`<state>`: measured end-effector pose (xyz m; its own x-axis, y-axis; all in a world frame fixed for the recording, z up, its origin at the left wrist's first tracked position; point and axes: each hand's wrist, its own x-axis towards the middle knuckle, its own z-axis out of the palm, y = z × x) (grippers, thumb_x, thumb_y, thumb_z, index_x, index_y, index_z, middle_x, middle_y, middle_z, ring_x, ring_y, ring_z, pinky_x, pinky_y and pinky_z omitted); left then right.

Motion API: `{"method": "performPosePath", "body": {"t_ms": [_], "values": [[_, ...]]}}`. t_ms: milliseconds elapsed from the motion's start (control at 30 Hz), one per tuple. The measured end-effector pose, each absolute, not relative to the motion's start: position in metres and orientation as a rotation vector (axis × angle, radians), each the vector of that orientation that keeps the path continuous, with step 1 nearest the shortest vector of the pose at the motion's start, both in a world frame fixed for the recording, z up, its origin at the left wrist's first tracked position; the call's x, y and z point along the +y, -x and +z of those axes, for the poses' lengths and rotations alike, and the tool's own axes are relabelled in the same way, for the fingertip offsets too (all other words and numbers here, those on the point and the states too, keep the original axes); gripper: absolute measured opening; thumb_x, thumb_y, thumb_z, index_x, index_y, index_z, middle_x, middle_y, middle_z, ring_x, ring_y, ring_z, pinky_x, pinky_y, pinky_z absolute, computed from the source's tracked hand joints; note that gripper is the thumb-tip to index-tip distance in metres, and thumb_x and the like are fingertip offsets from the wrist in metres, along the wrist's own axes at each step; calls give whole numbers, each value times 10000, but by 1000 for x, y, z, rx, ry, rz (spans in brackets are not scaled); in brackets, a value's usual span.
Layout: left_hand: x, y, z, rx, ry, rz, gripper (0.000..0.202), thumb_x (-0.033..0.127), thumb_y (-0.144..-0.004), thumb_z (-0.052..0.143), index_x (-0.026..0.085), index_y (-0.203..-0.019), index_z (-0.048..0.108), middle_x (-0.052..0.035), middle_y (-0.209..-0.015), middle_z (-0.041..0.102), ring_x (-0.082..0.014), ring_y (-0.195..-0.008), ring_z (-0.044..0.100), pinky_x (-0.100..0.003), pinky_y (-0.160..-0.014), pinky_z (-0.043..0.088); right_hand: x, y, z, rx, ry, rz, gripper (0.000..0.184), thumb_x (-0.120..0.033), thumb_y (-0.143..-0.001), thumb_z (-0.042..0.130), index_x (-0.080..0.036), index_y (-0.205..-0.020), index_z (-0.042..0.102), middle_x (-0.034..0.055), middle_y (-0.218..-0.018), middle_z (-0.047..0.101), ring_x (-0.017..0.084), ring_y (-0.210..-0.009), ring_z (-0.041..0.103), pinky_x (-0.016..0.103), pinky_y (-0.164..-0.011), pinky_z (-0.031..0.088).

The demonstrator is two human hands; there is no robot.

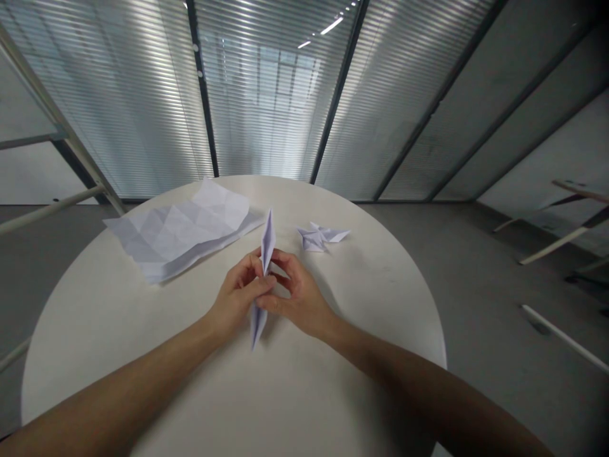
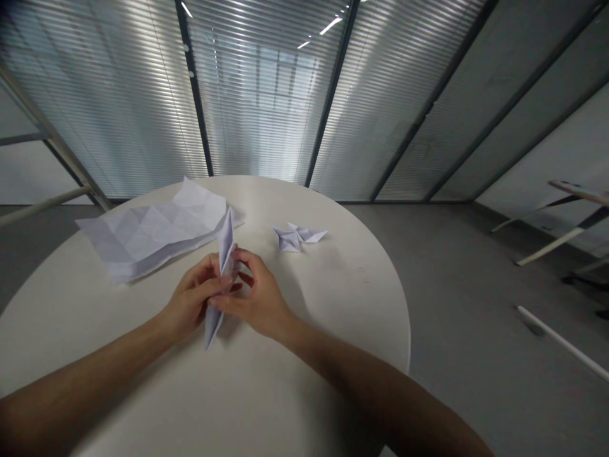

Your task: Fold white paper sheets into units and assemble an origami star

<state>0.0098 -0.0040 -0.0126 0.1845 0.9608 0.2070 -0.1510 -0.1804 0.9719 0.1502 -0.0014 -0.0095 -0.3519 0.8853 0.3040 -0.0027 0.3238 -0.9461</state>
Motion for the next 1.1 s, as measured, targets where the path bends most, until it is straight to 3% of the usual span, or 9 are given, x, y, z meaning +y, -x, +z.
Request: {"method": "performPosePath", "body": {"t_ms": [200,367,567,700,800,933,1100], "values": [[-4,-8,-18,764,-1288,1306,254,241,-750,668,191,-748,419,-64,-1101,571,-220,-1010,588,-336,-729,527,0,-154,-9,-1605,702,1226,574,-199,-681,730,-239,-1178,446,76,-1279,505,199,-1181,500,387,-969,446],[-5,-10,-16,770,-1364,1344,293,266,-742,693,182,-729,412,-85,-1375,428,-237,-1118,543,-340,-790,517,-1,-152,-9,-1609,765,1126,483,-167,-744,621,-232,-1180,421,82,-1254,528,189,-1166,514,358,-923,482],[-10,-12,-17,900,-1602,1326,219,284,-861,554,184,-710,429,-96,-1376,432,-225,-1178,503,-380,-929,462,-1,-148,-9,-1563,982,969,296,-182,-730,584,-203,-1014,503,30,-980,627,157,-859,623,280,-724,536],[-16,-10,-10,1107,-1957,1327,189,256,-865,510,190,-697,453,-111,-1272,507,-224,-1156,495,-384,-953,423,3,-149,-8,-1489,1144,874,115,-185,-709,562,-175,-823,561,6,-752,632,143,-654,591,235,-564,487],[-17,-9,-5,1229,-2150,1375,153,213,-848,488,199,-702,449,-96,-1079,569,-199,-1011,542,-344,-863,449,6,-151,-7,-1479,1267,802,64,-231,-710,576,-171,-721,558,-9,-635,592,137,-565,541,226,-486,420],[-13,-4,-4,1385,-2221,1445,163,201,-830,480,203,-676,428,-17,-720,532,-149,-691,520,-287,-654,430,8,-156,-5,-1506,1284,681,83,-212,-717,545,-177,-791,560,0,-696,621,149,-603,560,239,-536,436],[-8,2,-4,1561,-2120,1461,195,202,-795,494,202,-619,409,45,-543,458,-103,-502,452,-241,-508,364,14,-166,-5,-1597,1340,538,201,-160,-704,498,-180,-886,581,27,-777,658,166,-665,583,256,-597,445]]}}
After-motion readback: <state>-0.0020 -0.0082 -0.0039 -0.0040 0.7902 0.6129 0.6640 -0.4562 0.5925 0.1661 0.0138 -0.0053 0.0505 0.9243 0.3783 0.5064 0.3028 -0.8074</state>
